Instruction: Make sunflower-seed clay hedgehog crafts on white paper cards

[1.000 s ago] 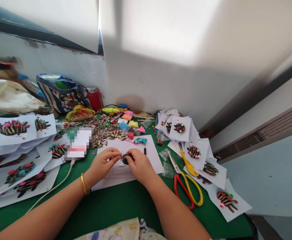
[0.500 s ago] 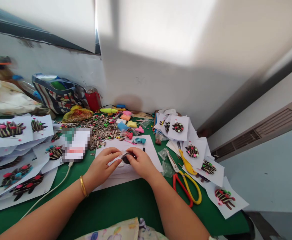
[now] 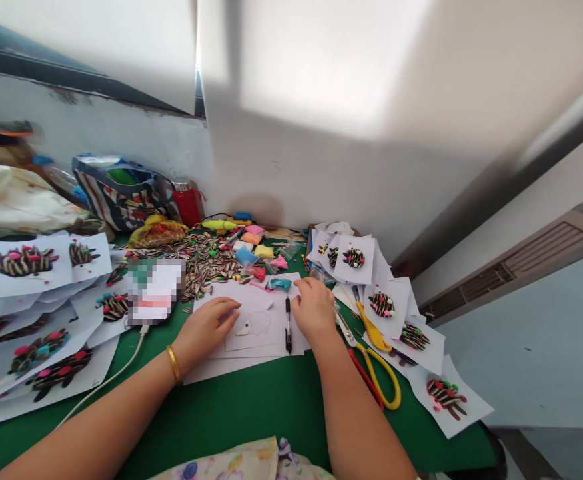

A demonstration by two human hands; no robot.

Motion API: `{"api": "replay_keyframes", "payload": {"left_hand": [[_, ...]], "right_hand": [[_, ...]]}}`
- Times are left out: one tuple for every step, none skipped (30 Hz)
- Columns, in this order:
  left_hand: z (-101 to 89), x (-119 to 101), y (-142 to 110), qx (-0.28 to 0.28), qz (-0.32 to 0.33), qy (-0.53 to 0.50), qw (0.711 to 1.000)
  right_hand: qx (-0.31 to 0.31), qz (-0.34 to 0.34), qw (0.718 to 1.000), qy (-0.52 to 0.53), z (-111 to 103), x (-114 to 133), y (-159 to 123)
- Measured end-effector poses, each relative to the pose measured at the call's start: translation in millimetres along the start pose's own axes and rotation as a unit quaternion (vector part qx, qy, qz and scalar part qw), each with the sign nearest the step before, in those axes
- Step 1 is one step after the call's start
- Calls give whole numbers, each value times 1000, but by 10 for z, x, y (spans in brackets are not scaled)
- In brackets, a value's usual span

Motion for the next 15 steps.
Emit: {"api": "replay_keyframes", "payload": {"left_hand": [[5,10,2,6,-2,4,1000],[9,17,3,11,-3,7,1000],[11,24,5,14,-4,8,1000],[12,30,6,15,-5,7,1000],[13,35,8,16,-6,5,1000],[13,40,9,16,-8,3,1000],[11,44,11,14,-11,0,1000],[10,47,13,13,-13,-4,1000],[7,50,14,13,-15,-9,1000],[5,51,14,13,-17,-13,1000],[2,51,14,14,-18,-16,1000],[-1,50,13,16,-18,-16,1000],[-3,49,11,19,-18,-16,1000],[-5,47,9,20,-17,-13,1000],[-6,47,7,20,-17,-11,1000]], "right_hand": [[-3,-13,1000,8,15,57,-13],[0,-27,1000,14,30,122,-24],[8,-41,999,18,43,193,-31],[18,-55,998,19,55,263,-30],[30,-70,997,17,66,329,-17],[40,-85,996,13,79,388,10],[48,-98,994,6,93,435,53],[54,-107,993,-3,112,471,112],[55,-109,992,-16,136,493,185],[54,-102,993,-33,165,502,270],[54,-89,993,-51,202,502,360],[56,-78,993,-65,244,495,452],[58,-67,993,-75,291,484,540],[53,-59,994,-81,338,471,622],[53,-55,993,-85,387,457,693]]}}
Point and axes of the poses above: each hand's wrist, its own y-axis towards the middle knuckle, its own z-axis out of the palm, x = y × z, the point moved 1 cm from there along y, towards the middle knuckle, and after that the axes turned 10 degrees about -x, right-handed, at the moved point
